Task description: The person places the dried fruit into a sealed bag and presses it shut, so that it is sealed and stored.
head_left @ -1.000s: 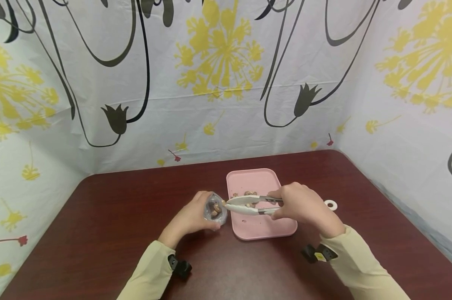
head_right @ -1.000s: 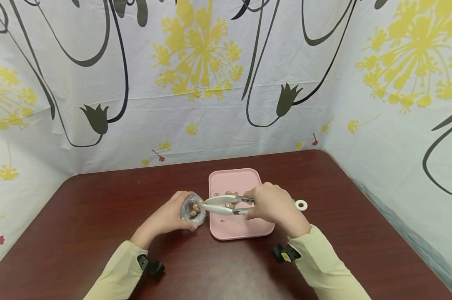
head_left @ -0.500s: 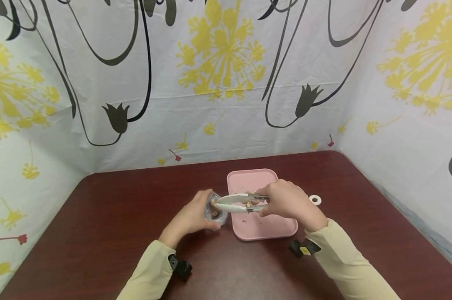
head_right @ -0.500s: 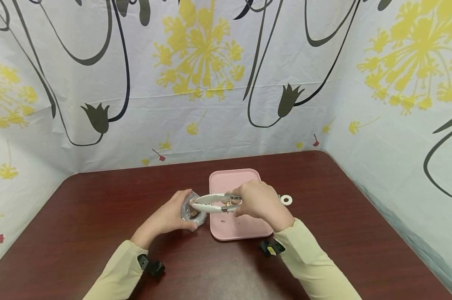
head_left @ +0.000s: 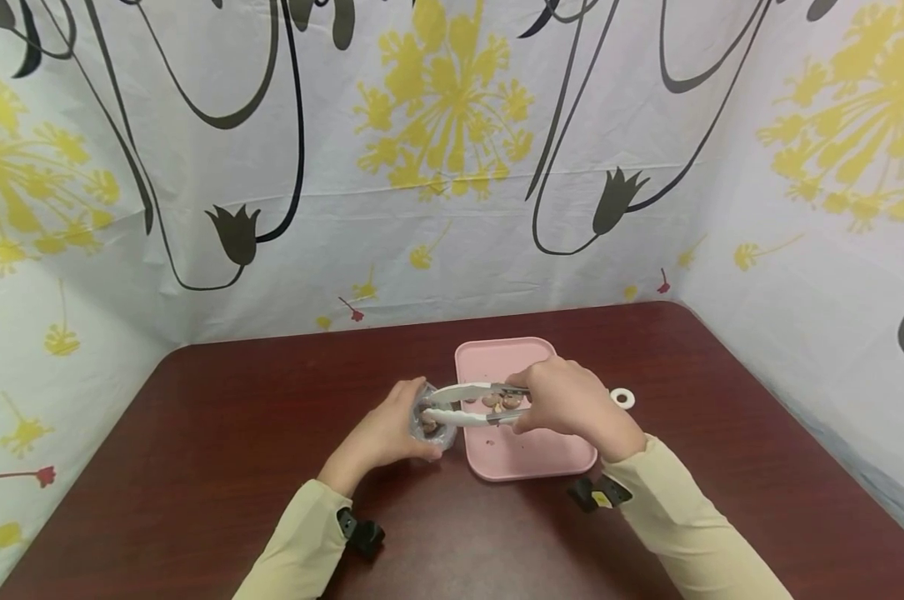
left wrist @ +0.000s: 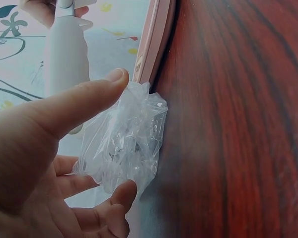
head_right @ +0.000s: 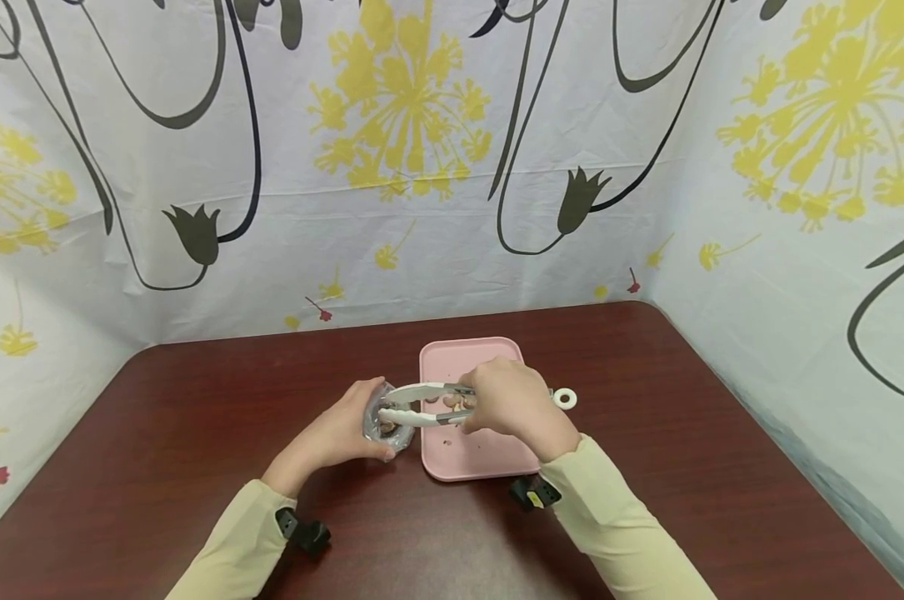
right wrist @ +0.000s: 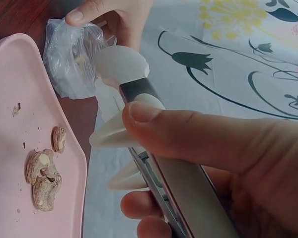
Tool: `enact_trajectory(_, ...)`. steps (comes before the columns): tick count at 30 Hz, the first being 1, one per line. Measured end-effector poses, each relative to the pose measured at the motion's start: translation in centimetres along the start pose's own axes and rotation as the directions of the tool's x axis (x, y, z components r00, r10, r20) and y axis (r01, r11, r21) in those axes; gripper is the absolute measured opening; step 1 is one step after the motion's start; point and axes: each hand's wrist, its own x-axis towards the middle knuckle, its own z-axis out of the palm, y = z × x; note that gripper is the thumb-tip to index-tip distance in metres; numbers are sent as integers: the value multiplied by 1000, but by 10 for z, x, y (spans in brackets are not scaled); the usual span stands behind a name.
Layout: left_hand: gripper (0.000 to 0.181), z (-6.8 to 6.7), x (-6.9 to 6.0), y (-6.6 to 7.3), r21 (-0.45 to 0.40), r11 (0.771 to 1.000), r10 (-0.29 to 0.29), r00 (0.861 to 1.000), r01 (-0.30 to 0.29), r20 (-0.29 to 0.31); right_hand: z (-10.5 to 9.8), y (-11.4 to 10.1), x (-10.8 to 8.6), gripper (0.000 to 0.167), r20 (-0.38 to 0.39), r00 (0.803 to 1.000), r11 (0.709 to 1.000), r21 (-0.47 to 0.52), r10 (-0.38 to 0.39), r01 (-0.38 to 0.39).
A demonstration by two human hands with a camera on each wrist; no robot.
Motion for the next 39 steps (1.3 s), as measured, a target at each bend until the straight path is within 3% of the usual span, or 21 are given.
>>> enact_trajectory(13,104,-1,0,0,-3,1000,-1,1000,1,8,2,3,-4,27,-4,1000,1000,28,11,-11)
enact_trajectory(39,104,1,0,-2,9,1000,3,1000,-3,2,-6,25,-16,24,-30,999,1000,11,12,-11)
